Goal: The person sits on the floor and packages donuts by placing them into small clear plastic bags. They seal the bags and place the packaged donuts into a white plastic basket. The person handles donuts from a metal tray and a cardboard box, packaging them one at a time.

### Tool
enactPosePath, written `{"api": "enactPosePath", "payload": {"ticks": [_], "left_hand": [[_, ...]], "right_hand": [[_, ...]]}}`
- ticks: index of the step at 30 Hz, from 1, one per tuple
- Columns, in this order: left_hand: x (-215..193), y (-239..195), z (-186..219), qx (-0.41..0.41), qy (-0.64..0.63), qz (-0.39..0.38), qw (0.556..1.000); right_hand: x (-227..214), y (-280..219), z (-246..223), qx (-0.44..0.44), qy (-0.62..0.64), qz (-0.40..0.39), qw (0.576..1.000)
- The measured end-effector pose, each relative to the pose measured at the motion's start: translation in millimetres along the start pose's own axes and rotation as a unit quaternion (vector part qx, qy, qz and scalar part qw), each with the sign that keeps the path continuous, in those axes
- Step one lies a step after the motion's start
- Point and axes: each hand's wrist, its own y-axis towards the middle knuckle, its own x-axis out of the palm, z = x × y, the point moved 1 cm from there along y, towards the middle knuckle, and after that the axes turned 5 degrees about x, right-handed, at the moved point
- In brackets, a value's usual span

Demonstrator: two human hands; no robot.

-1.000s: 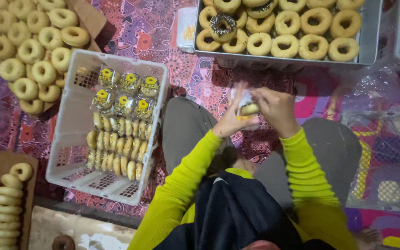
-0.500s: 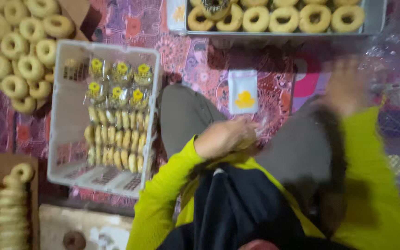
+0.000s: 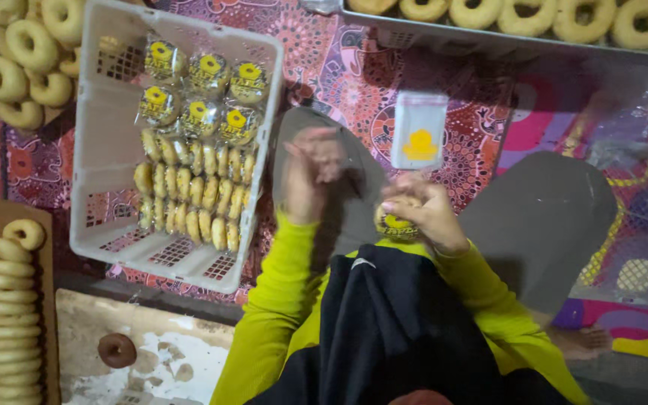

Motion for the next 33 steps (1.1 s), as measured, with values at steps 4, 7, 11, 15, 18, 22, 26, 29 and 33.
{"api": "enactPosePath", "payload": {"ticks": [4, 7, 11, 15, 18, 22, 26, 29, 33], "left_hand": [[21.2, -0.4, 14.4, 0.241, 0.385, -0.273, 0.848], [28.4, -12.2, 25.5, 0.051, 0.154, -0.092, 0.982], [43.4, -40.5, 5.7, 0.06, 0.124, -0.023, 0.99], [27.3, -42.7, -38.9, 0.109, 0.107, 0.081, 0.985], [-12.0, -17.5, -37.6, 0.243, 0.232, 0.09, 0.938], [-56.2, -25.3, -16.2, 0.314, 0.489, 0.181, 0.793], [-98.0, -48.5, -29.7, 0.187, 0.563, 0.185, 0.784], [-126.5, -61.5, -42.8, 0.067, 0.488, 0.147, 0.858], [-114.4, -26.3, -38.1, -0.078, 0.324, 0.009, 0.943]], "right_hand": [[14.3, 9.6, -11.5, -0.119, -0.164, -0.034, 0.979], [14.8, 5.4, -8.4, -0.155, -0.153, -0.043, 0.975], [28.0, 6.6, 7.3, -0.137, 0.008, -0.03, 0.99], [52.3, 31.8, -1.6, -0.188, 0.082, -0.037, 0.978], [60.8, 65.0, -20.4, -0.194, 0.023, 0.011, 0.981], [59.5, 97.0, -18.4, -0.351, -0.324, 0.026, 0.878], [45.6, 125.7, 47.4, -0.121, -0.208, 0.02, 0.97], [32.5, 134.7, 95.1, -0.094, -0.102, 0.002, 0.99], [-7.8, 157.3, 74.6, -0.078, -0.066, -0.063, 0.993]]}}
